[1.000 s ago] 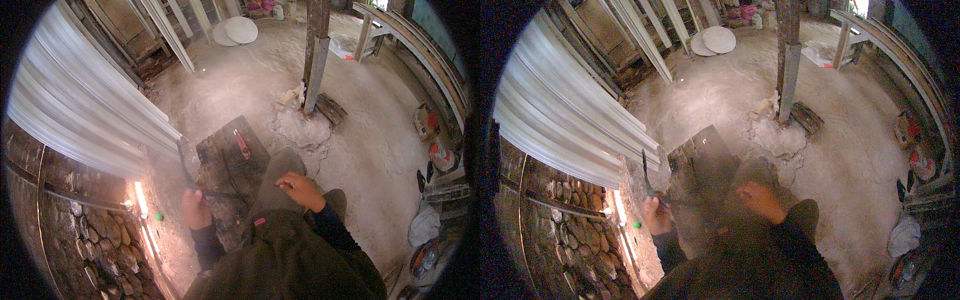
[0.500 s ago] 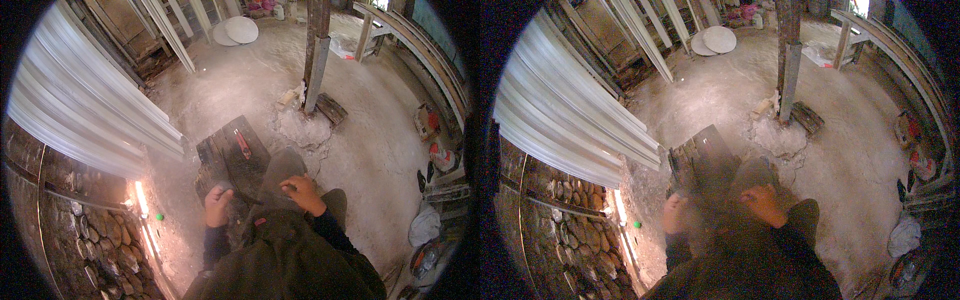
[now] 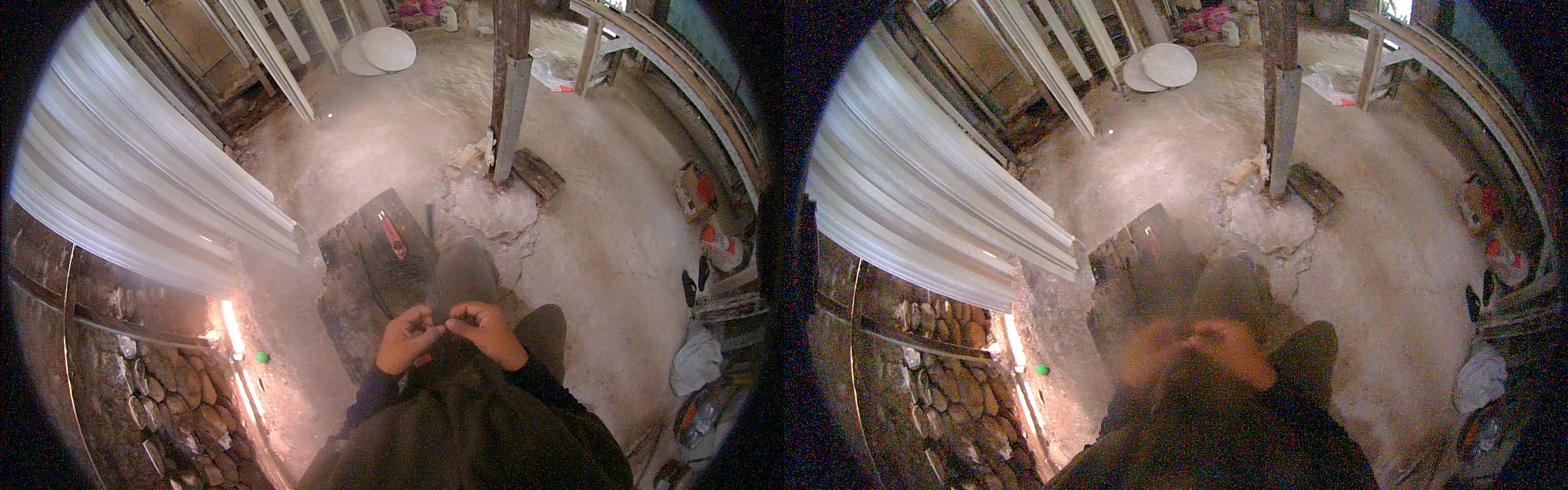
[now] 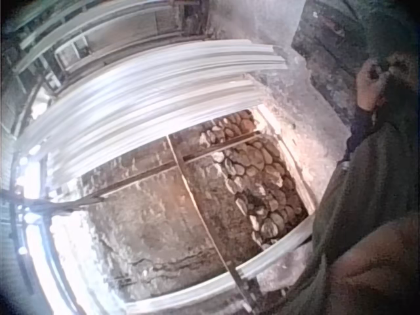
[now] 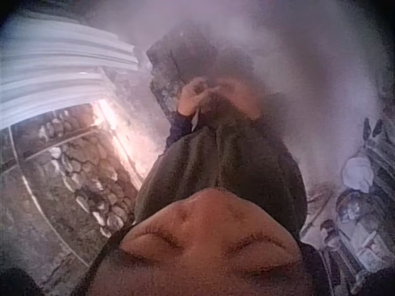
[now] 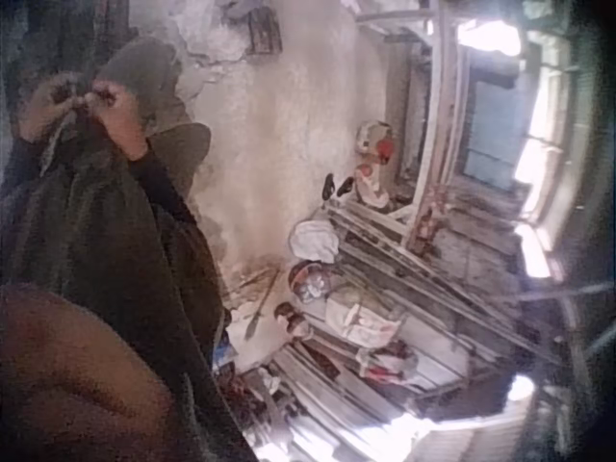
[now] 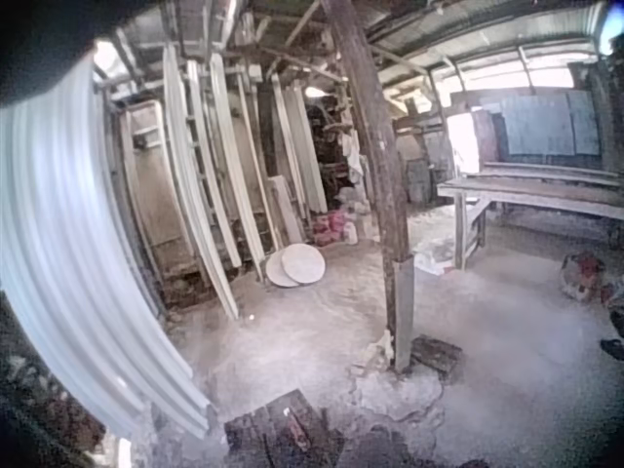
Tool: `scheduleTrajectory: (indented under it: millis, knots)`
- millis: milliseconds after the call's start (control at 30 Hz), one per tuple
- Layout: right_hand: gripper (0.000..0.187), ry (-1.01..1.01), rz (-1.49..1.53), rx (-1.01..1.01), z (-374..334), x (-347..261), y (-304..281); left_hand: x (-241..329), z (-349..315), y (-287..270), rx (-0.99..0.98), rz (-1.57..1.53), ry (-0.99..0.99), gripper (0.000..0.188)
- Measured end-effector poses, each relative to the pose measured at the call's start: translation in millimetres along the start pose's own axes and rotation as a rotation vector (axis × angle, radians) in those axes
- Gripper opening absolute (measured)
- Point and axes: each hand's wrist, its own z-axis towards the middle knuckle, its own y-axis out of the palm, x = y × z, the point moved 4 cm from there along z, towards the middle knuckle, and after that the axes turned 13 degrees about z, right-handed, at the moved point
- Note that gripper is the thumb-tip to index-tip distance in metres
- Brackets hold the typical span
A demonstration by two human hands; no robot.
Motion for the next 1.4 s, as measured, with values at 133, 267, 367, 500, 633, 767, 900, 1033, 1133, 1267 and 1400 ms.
scheduleTrajectory:
  millis: [133, 267, 367, 500, 633, 767, 900, 1033, 1133, 1267, 1400]
  knots:
    - [0.019, -0.060, -0.034, 0.022, 1.6, 6.0, -4.3, 3.3, -0.6, 0.3, -0.032, 0.026, -0.003, 0.026]
    - [0.014, -0.106, -0.075, 0.019, -0.4, -2.9, -5.6, -3.7, -2.0, 7.0, 0.045, -0.107, 0.024, 0.022]
    - [0.012, -0.130, -0.121, 0.046, -1.3, -4.4, -5.4, 1.8, -3.1, 8.1, 0.152, 0.036, 0.126, 0.020]
    - [0.013, -0.189, -0.165, 0.082, -2.5, 0.0, -6.5, 7.6, -6.4, 8.5, 0.163, 0.026, 0.056, 0.018]
    - [0.013, -0.229, -0.223, 0.060, -3.0, -1.4, -7.3, 13.7, -7.7, 7.0, 0.116, 0.018, -0.001, 0.018]
    - [0.014, -0.252, -0.220, 0.042, -4.3, -2.9, -7.8, 11.5, -9.7, 10.0, 0.018, -0.142, -0.146, 0.019]
    - [0.014, -0.313, -0.290, 0.067, -5.2, -8.7, -5.0, 12.2, -6.9, 10.1, 0.011, -0.048, -0.049, 0.017]
    - [0.013, -0.402, -0.366, 0.109, -6.9, -10.7, -2.9, 6.1, -1.8, 11.5, 0.065, 0.024, 0.277, 0.015]
    - [0.012, -0.404, -0.388, 0.164, -5.9, -2.0, -5.8, 9.0, -3.5, 10.1, -0.001, -0.153, 0.234, 0.014]
    - [0.008, -0.238, -0.185, 0.176, -2.0, 5.4, -10.9, -8.6, -6.5, 8.5, -0.154, -0.333, -0.016, 0.014]
    - [0.005, -0.066, 0.028, 0.197, 2.1, 30.7, -20.8, 2.1, -15.3, -1.9, -0.241, -0.525, -0.001, 0.013]
